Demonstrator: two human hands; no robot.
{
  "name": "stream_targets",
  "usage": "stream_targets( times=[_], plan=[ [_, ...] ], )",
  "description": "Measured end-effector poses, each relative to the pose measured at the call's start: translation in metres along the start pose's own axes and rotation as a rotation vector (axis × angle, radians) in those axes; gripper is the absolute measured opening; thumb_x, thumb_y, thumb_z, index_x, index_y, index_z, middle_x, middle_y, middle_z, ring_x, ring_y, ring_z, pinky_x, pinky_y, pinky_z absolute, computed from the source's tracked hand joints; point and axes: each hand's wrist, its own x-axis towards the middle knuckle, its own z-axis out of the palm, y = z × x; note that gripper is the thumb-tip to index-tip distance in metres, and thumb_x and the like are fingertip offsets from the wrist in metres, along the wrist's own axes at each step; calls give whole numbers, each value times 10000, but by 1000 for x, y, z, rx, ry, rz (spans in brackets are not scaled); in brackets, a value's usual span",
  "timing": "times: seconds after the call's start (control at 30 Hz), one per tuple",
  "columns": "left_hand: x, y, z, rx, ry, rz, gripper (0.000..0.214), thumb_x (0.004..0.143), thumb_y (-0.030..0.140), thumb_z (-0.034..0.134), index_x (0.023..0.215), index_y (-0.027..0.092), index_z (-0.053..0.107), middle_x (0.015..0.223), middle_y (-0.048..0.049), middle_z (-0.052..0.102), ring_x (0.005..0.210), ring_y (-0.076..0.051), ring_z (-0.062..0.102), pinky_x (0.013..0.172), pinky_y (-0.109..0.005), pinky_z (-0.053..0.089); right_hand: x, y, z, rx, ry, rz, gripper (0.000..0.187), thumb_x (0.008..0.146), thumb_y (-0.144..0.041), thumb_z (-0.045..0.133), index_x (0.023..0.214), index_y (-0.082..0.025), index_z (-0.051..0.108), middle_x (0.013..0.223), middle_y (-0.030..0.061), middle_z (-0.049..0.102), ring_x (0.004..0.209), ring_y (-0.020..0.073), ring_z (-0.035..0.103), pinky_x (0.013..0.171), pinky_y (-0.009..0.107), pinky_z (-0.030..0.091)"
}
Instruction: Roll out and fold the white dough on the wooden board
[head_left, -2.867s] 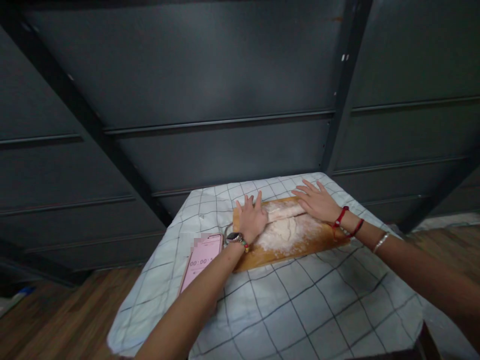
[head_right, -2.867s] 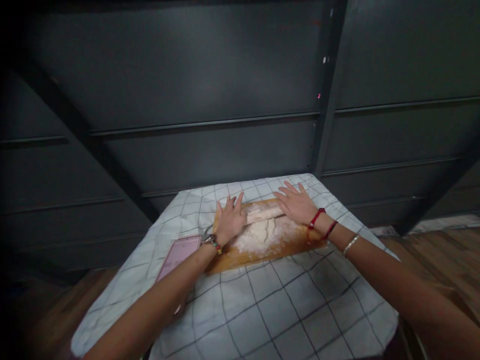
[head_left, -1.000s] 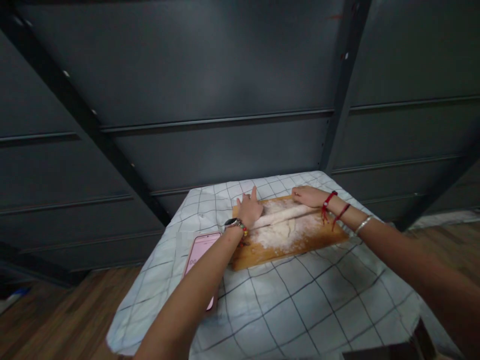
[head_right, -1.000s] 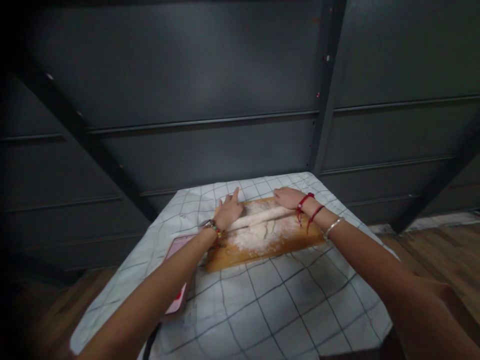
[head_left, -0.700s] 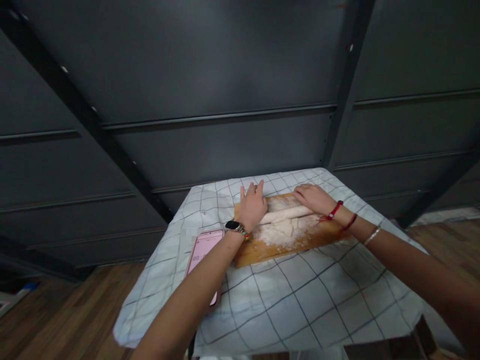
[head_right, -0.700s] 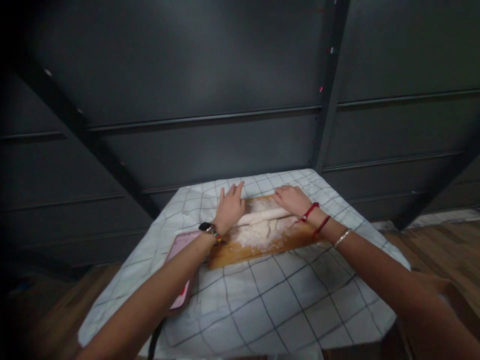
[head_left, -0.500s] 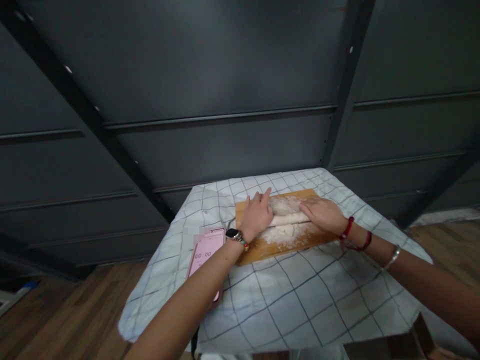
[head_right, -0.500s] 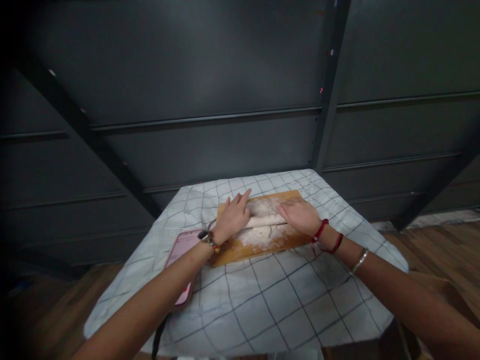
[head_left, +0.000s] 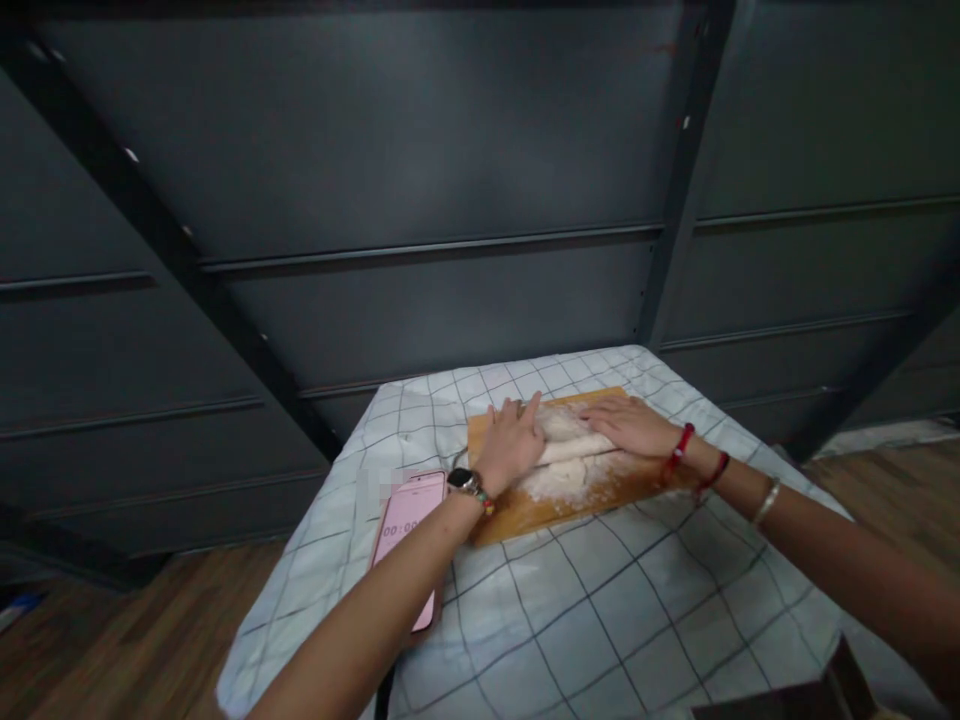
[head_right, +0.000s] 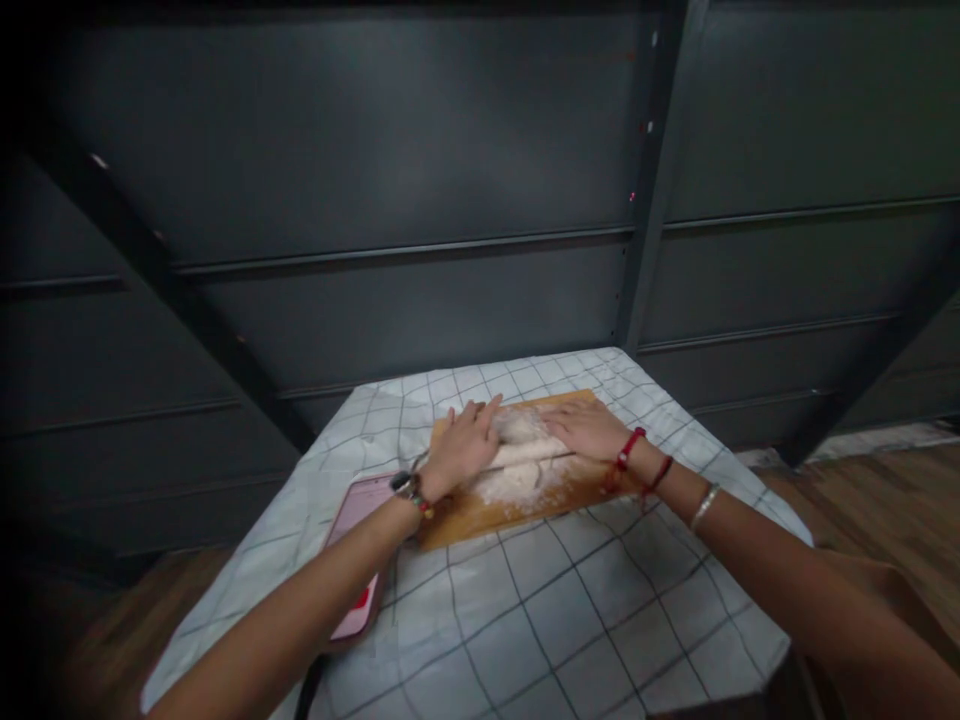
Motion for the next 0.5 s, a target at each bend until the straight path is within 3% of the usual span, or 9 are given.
stream_targets(
  times=[0.07, 0.17, 0.23, 0.3, 0.37, 0.43, 0.5],
  plan=[
    [1, 0, 1, 8, 9, 11, 554, 909, 307, 227, 1455, 213, 217, 1414, -107, 393, 1344, -248, 266, 1093, -496, 168, -1, 2, 1, 40, -20, 13, 488, 952, -350, 204, 1273, -227, 551, 1322, 28, 536, 1205, 217, 457, 1022, 393, 311],
    [18, -8, 3, -21, -118, -34, 531, 895, 296, 274, 1424, 258, 292, 1441, -93, 368, 1326, -294, 286, 1052, -568, 196, 20, 6, -7, 81, -88, 106, 467, 940, -361, 252, 1289, -230, 534, 1348, 40, 509, 1230, 233, 433, 1035, 417, 304],
    [27, -15, 6, -39, -207, -84, 520, 875, 275, 312, 1394, 285, 342, 1457, -83, 347, 1301, -327, 320, 1010, -613, 224, 34, 6, -12, 26, -74, 249, 479, 930, -408, 281, 1321, -233, 495, 1377, 73, 472, 1263, 286, 382, 1020, 516, 293],
    [24, -16, 7, -49, -221, -134, 534, 870, 266, 311, 1403, 266, 328, 1452, -95, 354, 1299, -335, 327, 997, -613, 246, 33, 3, -13, -50, -33, 318, 501, 925, -456, 282, 1345, -251, 462, 1397, 91, 438, 1288, 327, 331, 991, 606, 269],
    [11, -10, 6, -29, -116, -148, 556, 878, 279, 295, 1432, 227, 279, 1451, -114, 348, 1341, -324, 262, 1034, -586, 216, 18, -3, -8, -93, 3, 248, 490, 932, -459, 255, 1335, -283, 471, 1393, 73, 442, 1298, 323, 312, 998, 618, 245],
    [-6, -1, 2, 24, 55, -72, 576, 878, 299, 309, 1446, 224, 247, 1484, -104, 287, 1386, -294, 156, 1089, -542, 140, -2, -8, 0, -102, 50, 151, 484, 946, -439, 217, 1312, -297, 499, 1357, 51, 483, 1290, 297, 332, 1023, 568, 245],
    [-16, 7, -2, 54, 153, 15, 586, 869, 297, 332, 1446, 239, 247, 1506, -83, 239, 1400, -267, 110, 1115, -501, 95, -13, -9, 5, -84, 70, 112, 496, 954, -428, 191, 1303, -285, 513, 1324, 48, 516, 1269, 274, 367, 1025, 515, 274]
  ],
)
